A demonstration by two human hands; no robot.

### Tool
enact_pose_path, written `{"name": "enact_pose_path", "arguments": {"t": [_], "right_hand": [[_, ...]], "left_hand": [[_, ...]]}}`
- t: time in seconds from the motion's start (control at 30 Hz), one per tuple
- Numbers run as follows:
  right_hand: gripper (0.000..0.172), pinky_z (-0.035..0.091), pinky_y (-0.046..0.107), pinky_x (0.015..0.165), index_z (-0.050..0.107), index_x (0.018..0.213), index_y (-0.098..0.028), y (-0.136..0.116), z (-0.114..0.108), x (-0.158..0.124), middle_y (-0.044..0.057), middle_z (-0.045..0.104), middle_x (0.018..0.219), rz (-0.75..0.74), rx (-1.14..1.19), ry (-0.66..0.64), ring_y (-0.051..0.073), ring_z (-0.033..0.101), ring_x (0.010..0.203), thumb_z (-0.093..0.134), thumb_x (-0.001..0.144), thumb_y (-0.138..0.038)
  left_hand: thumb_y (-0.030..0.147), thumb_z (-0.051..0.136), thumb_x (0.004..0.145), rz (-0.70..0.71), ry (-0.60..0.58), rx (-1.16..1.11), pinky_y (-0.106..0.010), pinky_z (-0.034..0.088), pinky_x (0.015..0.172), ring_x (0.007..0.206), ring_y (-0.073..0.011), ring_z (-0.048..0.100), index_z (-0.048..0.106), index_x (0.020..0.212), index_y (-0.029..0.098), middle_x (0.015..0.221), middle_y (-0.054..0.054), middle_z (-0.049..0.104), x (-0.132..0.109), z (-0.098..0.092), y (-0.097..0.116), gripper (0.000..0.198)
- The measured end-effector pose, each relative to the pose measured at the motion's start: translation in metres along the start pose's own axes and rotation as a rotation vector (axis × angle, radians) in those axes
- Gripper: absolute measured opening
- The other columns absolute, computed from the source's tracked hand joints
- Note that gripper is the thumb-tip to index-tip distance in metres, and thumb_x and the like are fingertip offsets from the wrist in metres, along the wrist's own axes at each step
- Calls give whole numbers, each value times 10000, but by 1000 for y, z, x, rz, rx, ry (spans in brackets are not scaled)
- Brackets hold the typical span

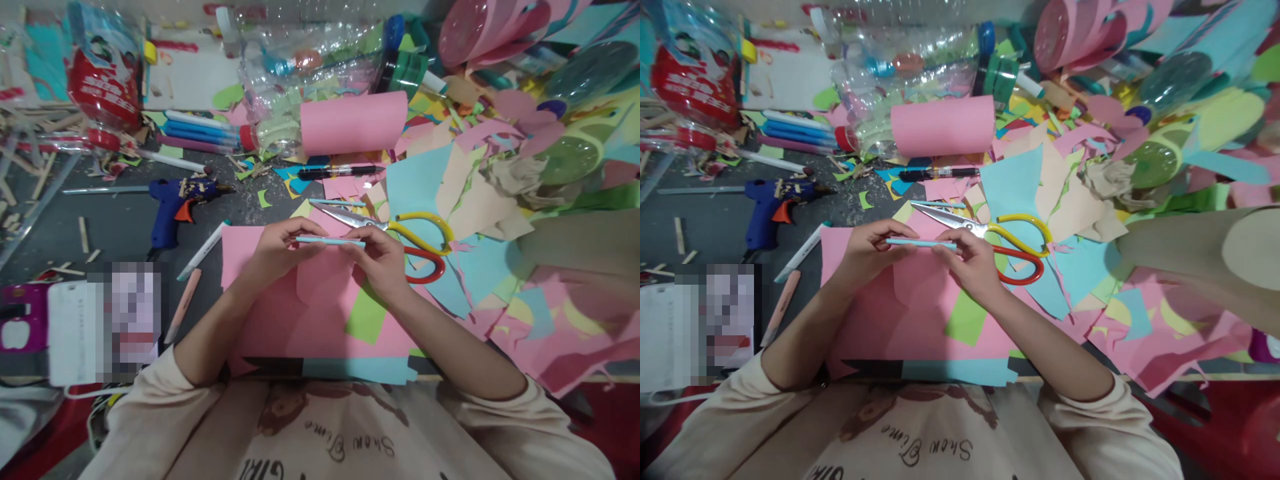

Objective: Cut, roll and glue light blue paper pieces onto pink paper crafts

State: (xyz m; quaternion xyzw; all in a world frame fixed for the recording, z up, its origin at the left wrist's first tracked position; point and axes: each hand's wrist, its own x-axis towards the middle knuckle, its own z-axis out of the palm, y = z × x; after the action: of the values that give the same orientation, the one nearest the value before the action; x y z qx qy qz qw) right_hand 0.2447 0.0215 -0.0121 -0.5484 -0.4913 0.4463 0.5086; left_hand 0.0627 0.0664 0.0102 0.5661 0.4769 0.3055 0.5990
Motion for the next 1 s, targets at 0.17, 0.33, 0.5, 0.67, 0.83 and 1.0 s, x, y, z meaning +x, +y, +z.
{"name": "enact_pose_path", "arguments": {"t": [0.17, 0.33, 0.5, 0.67, 0.83, 1.0], "right_hand": [[177, 494, 264, 552, 698, 807, -254, -1, 0, 0, -5, 691, 747, -30, 43, -12, 133, 610, 642, 739, 785, -425], [182, 412, 242, 455, 688, 786, -244, 0, 0, -1, -35, 609, 624, 25, 87, -24, 95, 498, 498, 737, 791, -420], [220, 393, 244, 451, 694, 775, -236, 1, -1, -2, -36, 585, 592, 61, 84, -36, 92, 470, 487, 739, 788, -451], [233, 464, 263, 511, 699, 772, -244, 0, -2, 0, -18, 641, 648, 29, 24, -30, 117, 553, 559, 731, 789, -474], [179, 564, 308, 683, 735, 870, -262, -2, -2, 3, 12, 749, 833, -4, 44, -118, 169, 695, 774, 745, 787, -420], [124, 537, 297, 612, 765, 786, -257, -3, -3, 3, 6, 754, 769, 34, 17, -120, 165, 679, 703, 733, 795, -377]], "left_hand": [[473, 813, 660, 27, 2, -51, -210, 424, 572, 651, -111, 577, 701, 758, 164, 754, -27, 694, 1, 1, -3, 343], [467, 800, 685, 39, 1, 5, -212, 414, 562, 649, -109, 577, 723, 800, 168, 793, -33, 709, 1, -1, -4, 329], [514, 798, 683, 76, 11, 21, -216, 414, 544, 627, -114, 581, 735, 753, 173, 751, -36, 722, 0, -2, -4, 354], [508, 799, 688, 115, 10, 24, -215, 434, 553, 635, -119, 603, 736, 741, 175, 743, -37, 729, 1, -1, -6, 343], [460, 779, 720, 129, 5, 54, -212, 427, 546, 630, -112, 602, 742, 775, 174, 763, -38, 739, -1, -1, -8, 294], [450, 803, 689, 22, -47, -8, -233, 519, 659, 761, -157, 696, 716, 940, 175, 860, -52, 760, -1, -4, -1, 382]]}}
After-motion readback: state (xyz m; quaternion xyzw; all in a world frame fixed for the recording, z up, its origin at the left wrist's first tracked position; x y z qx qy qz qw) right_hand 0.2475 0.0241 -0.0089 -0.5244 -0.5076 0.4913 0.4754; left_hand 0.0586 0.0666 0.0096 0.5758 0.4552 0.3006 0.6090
